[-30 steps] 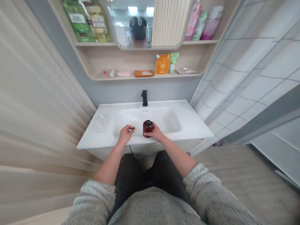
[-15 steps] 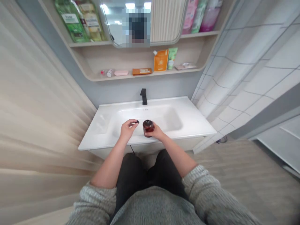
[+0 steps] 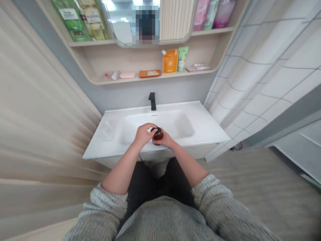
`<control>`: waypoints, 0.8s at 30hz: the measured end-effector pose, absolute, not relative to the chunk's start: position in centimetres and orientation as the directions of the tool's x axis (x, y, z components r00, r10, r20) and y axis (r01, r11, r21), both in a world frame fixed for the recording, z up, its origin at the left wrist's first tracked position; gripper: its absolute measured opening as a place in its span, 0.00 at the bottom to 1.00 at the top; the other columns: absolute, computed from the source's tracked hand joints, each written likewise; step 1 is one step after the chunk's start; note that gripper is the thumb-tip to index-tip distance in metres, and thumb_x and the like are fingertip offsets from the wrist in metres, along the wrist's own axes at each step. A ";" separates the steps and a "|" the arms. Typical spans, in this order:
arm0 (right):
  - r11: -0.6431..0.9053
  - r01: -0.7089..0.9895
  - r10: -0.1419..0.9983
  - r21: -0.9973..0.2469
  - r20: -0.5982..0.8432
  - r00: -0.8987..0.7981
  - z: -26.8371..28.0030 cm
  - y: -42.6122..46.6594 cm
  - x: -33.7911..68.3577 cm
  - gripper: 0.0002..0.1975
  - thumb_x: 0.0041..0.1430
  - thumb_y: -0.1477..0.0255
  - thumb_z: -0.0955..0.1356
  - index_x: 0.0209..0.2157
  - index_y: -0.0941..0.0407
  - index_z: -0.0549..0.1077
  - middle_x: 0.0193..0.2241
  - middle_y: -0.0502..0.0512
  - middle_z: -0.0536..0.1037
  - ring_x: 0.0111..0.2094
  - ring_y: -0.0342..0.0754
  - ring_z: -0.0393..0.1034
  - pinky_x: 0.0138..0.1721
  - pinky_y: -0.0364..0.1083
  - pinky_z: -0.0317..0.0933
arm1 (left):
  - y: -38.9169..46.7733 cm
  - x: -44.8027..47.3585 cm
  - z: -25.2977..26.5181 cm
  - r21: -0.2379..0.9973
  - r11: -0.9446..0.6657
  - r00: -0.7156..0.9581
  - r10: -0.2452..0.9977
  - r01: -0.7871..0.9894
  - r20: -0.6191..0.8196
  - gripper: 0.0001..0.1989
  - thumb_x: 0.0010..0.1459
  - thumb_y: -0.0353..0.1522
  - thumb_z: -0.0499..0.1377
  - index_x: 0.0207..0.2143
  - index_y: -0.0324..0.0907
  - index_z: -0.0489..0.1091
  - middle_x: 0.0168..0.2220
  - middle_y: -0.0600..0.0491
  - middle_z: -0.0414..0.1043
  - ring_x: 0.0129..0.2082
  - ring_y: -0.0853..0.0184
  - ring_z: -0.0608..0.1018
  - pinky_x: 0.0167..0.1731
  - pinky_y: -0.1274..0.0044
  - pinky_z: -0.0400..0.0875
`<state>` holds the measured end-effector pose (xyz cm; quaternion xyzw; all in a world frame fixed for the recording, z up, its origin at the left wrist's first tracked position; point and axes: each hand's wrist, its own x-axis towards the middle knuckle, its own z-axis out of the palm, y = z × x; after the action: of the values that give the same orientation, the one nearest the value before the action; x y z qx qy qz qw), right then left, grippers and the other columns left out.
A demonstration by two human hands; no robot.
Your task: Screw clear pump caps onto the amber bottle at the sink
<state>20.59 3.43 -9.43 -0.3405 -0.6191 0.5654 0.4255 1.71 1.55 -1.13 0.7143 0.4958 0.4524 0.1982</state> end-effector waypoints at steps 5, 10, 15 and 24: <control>0.150 -0.052 0.903 -0.987 0.158 -0.399 -10.0 3.8 20.5 0.37 0.42 0.62 0.84 0.55 0.53 0.76 0.42 0.52 0.84 0.43 0.53 0.78 0.50 0.54 0.74 | 1.3 2.6 -0.9 0.686 -0.420 0.050 0.870 0.594 0.490 0.02 0.63 0.33 0.71 0.37 0.47 0.81 0.42 0.51 0.84 0.44 0.57 0.84 0.52 0.64 0.80; 0.205 -0.038 0.901 -0.978 0.204 -0.384 -10.4 4.0 20.5 0.38 0.42 0.63 0.85 0.55 0.53 0.76 0.47 0.54 0.85 0.47 0.56 0.78 0.54 0.56 0.74 | 0.9 4.0 -1.1 0.586 -0.383 -0.013 0.830 0.714 0.558 0.14 0.65 0.37 0.73 0.30 0.47 0.73 0.38 0.49 0.76 0.43 0.56 0.80 0.49 0.65 0.77; 0.200 -0.012 0.914 -0.980 0.191 -0.357 -10.7 4.2 20.5 0.37 0.41 0.63 0.85 0.54 0.52 0.77 0.47 0.53 0.85 0.48 0.56 0.78 0.53 0.55 0.75 | 0.6 4.0 -1.8 0.608 -0.414 0.011 0.832 0.678 0.555 0.03 0.68 0.34 0.67 0.39 0.46 0.78 0.44 0.47 0.81 0.49 0.54 0.83 0.56 0.63 0.78; 0.185 -0.064 0.882 -0.981 0.194 -0.429 -9.8 3.6 20.6 0.41 0.42 0.66 0.84 0.60 0.53 0.76 0.45 0.53 0.85 0.45 0.54 0.79 0.52 0.54 0.74 | 2.1 1.1 -1.8 0.815 -0.438 0.225 0.898 0.379 0.378 0.32 0.64 0.33 0.67 0.70 0.48 0.71 0.70 0.42 0.75 0.58 0.55 0.86 0.64 0.60 0.80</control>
<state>20.62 3.64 -9.82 -0.3196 -0.6397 0.5527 0.4280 1.13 2.07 -1.84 0.7250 0.4402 0.4399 0.2951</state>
